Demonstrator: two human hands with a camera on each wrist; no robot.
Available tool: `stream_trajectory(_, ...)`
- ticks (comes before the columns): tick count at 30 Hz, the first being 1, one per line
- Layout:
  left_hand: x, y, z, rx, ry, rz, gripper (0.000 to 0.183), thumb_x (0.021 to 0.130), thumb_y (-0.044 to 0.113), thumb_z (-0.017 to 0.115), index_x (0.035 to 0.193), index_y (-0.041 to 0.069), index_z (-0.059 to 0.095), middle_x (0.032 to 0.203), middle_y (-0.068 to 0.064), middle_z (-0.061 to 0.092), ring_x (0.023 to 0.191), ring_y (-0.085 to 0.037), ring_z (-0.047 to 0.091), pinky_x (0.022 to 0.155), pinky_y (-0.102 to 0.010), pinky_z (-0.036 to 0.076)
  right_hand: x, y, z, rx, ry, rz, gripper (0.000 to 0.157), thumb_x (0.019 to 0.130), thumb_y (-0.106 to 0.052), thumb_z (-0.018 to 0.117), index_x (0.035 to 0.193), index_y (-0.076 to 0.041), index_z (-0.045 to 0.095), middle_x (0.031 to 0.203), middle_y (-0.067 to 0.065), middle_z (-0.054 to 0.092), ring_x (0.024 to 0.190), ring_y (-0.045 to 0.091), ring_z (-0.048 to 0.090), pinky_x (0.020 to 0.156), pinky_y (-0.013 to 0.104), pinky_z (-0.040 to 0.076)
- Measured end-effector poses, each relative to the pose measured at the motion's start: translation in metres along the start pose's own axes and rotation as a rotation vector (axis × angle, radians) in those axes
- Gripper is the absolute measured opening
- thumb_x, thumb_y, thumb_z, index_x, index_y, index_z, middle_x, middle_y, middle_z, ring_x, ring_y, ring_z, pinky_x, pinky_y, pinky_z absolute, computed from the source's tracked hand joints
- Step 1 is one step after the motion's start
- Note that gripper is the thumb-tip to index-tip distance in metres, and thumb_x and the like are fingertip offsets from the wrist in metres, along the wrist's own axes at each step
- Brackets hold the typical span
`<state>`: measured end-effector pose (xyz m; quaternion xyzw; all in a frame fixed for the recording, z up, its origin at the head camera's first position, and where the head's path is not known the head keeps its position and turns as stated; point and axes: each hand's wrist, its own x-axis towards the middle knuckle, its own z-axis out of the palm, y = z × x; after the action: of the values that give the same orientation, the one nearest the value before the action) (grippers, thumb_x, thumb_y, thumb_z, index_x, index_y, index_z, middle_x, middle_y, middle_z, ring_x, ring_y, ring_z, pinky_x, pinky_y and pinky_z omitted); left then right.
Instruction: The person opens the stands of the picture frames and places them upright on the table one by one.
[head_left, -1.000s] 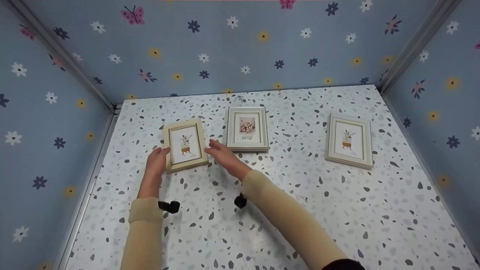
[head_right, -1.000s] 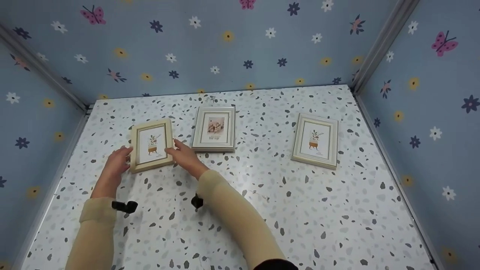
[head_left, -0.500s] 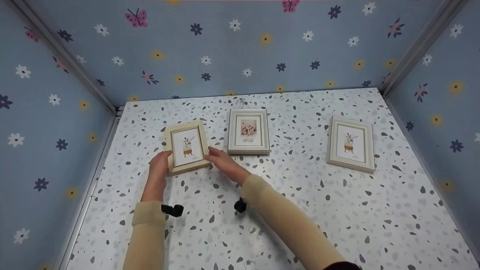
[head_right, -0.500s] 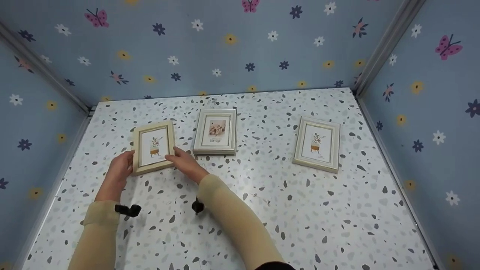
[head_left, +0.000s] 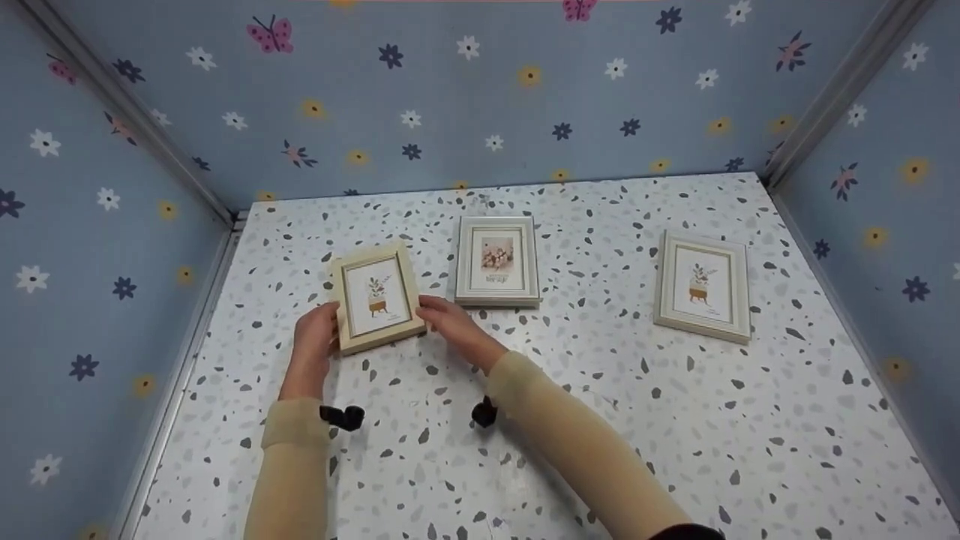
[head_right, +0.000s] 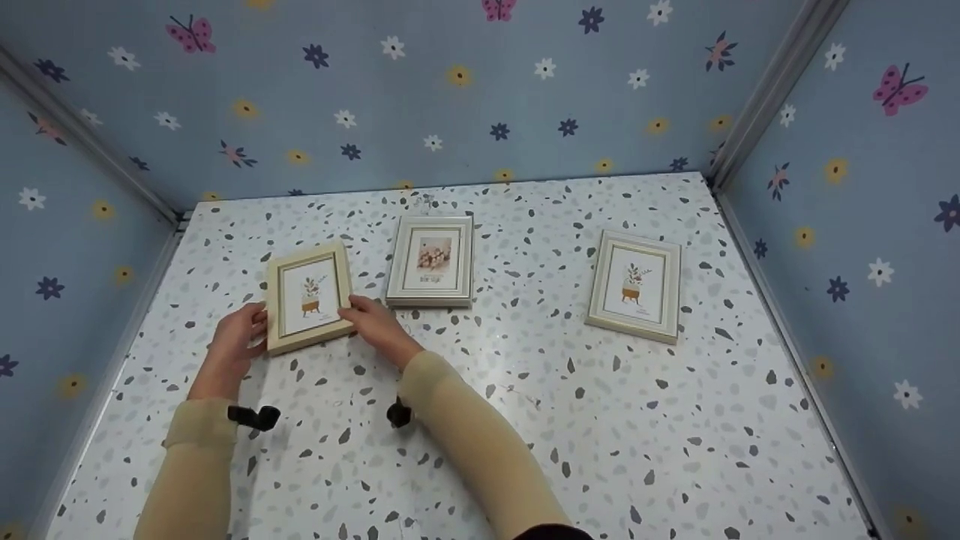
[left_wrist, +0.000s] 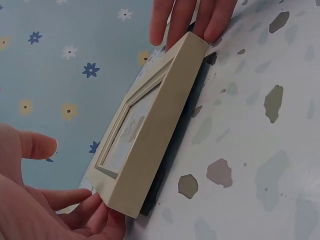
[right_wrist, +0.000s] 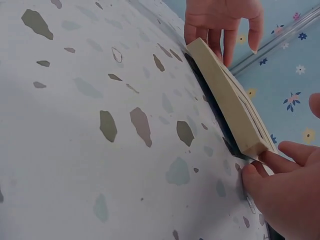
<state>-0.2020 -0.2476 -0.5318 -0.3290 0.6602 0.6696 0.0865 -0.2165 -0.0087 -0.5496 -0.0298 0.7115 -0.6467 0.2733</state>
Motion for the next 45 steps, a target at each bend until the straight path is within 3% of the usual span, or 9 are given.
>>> stream_trajectory(4,0.003,0.000,-0.003,0.041,-0.005,-0.030,0.041,0.103,0.031,0.046,0.135,0.005,0.053,0.116,-0.006,0.054,0.100,-0.016,0.051,0.086,-0.030,0.045,0.002,0.001,-0.002,0.134,0.013,-0.011,0.049,0.104,-0.028,0.052,0.146,-0.004,0.047,0.146,0.010,0.050,0.132,0.025,0.049,0.109,0.035,0.039)
stream_trajectory(7,0.006,0.001,-0.006,0.104,-0.039,-0.064,0.038,0.103,0.030,0.047,0.131,0.005,0.052,0.106,-0.004,0.053,0.094,-0.015,0.051,0.082,-0.029,0.047,0.004,0.003,-0.005,0.252,0.014,-0.016,0.044,0.107,-0.024,0.047,0.142,0.002,0.049,0.143,0.014,0.052,0.132,0.025,0.049,0.107,0.032,0.041)
stream_trajectory(11,0.010,0.002,-0.011,0.185,-0.088,-0.079,0.045,0.103,0.028,0.049,0.139,0.002,0.048,0.116,-0.009,0.056,0.097,-0.016,0.053,0.083,-0.030,0.049,0.005,0.005,-0.010,0.317,0.000,-0.013,0.047,0.109,-0.030,0.038,0.140,0.004,0.049,0.140,0.014,0.055,0.129,0.025,0.052,0.105,0.032,0.042)
stream_trajectory(17,0.013,-0.001,-0.014,0.268,-0.089,-0.052,0.059,0.101,0.024,0.057,0.151,0.002,0.037,0.138,-0.015,0.053,0.107,-0.017,0.057,0.086,-0.029,0.050,0.003,0.006,-0.014,0.363,-0.040,0.033,0.055,0.109,-0.038,0.035,0.144,0.004,0.045,0.138,0.017,0.056,0.126,0.028,0.055,0.105,0.036,0.044)
stream_trajectory(25,0.010,-0.003,-0.014,0.244,-0.084,-0.001,0.053,0.098,0.013,0.062,0.148,0.005,0.045,0.138,-0.015,0.052,0.107,-0.020,0.057,0.086,-0.031,0.051,0.003,0.004,-0.012,0.371,0.035,0.073,0.047,0.107,-0.027,0.046,0.140,0.006,0.046,0.130,0.018,0.059,0.116,0.029,0.061,0.100,0.036,0.048)
stream_trajectory(31,0.010,-0.004,-0.021,0.200,-0.109,-0.012,0.059,0.096,0.013,0.065,0.150,0.008,0.042,0.136,-0.014,0.053,0.103,-0.017,0.060,0.086,-0.031,0.051,0.002,0.002,-0.009,0.270,0.041,0.045,0.038,0.103,-0.012,0.053,0.135,0.008,0.053,0.120,0.016,0.066,0.106,0.024,0.066,0.096,0.037,0.051)
stream_trajectory(37,0.008,-0.005,-0.024,0.155,-0.151,0.046,0.062,0.096,0.011,0.067,0.151,0.010,0.039,0.142,-0.015,0.050,0.102,-0.017,0.064,0.089,-0.034,0.052,0.000,-0.002,-0.012,0.343,0.025,0.066,0.038,0.104,-0.014,0.050,0.138,0.005,0.052,0.119,0.013,0.065,0.103,0.023,0.066,0.097,0.041,0.050)
stream_trajectory(45,0.000,-0.001,-0.022,0.193,-0.128,0.157,0.063,0.096,0.010,0.066,0.153,0.008,0.039,0.143,-0.015,0.047,0.119,-0.022,0.054,0.100,-0.036,0.047,-0.003,-0.008,-0.016,0.403,-0.004,0.090,0.040,0.107,-0.027,0.046,0.134,0.000,0.057,0.121,0.014,0.062,0.108,0.027,0.061,0.100,0.046,0.047)
